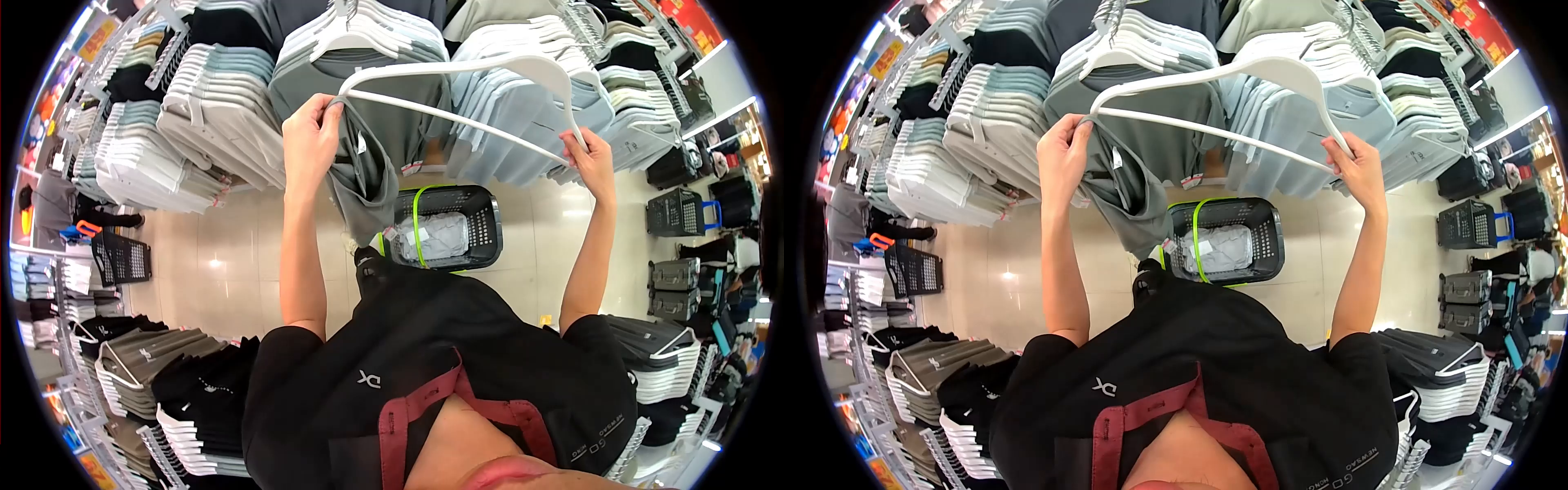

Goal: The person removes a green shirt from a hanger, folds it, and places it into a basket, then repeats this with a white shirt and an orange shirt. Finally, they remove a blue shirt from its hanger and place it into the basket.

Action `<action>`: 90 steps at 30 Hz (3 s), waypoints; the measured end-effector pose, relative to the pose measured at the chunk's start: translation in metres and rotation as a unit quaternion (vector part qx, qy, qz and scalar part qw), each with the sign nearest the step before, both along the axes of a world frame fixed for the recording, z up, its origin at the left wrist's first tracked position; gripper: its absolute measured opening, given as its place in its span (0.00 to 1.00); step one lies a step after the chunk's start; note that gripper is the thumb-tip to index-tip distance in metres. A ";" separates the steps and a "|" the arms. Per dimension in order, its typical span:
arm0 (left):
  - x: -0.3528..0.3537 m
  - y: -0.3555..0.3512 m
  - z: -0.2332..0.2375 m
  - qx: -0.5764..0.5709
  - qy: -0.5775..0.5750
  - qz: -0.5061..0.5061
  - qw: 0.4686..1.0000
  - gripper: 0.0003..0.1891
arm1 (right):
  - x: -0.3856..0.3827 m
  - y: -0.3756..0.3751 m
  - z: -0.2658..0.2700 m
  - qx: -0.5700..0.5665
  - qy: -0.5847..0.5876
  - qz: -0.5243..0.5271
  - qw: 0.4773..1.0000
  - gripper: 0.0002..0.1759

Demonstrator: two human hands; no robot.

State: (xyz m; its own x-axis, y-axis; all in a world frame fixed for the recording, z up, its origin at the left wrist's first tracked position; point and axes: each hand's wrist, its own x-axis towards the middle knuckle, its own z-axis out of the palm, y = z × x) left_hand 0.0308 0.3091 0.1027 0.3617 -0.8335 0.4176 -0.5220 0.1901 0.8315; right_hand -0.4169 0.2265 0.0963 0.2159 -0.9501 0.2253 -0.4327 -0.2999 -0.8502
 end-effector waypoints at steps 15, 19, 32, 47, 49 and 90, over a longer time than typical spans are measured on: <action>-0.019 -0.036 0.021 -0.084 -0.107 0.006 0.991 0.07 | -0.029 0.068 0.042 -0.074 0.067 -0.094 0.991 0.09; -0.027 -0.035 0.029 -0.120 -0.144 0.005 0.982 0.08 | -0.010 0.069 0.044 -0.099 0.083 -0.101 0.987 0.10; -0.063 -0.042 0.025 -0.112 -0.026 -0.090 0.989 0.07 | 0.091 0.059 0.021 -0.129 0.095 -0.014 0.987 0.09; -0.068 -0.026 0.028 -0.141 -0.155 -0.069 0.975 0.08 | 0.120 0.046 -0.014 -0.194 0.097 0.009 0.976 0.08; -0.069 -0.025 0.028 -0.142 -0.151 -0.071 0.976 0.07 | 0.119 0.044 -0.013 -0.206 0.093 0.010 0.974 0.09; -0.055 -0.033 -0.003 -0.169 0.027 -0.022 0.985 0.05 | 0.141 0.004 0.002 -0.419 0.049 0.100 0.901 0.15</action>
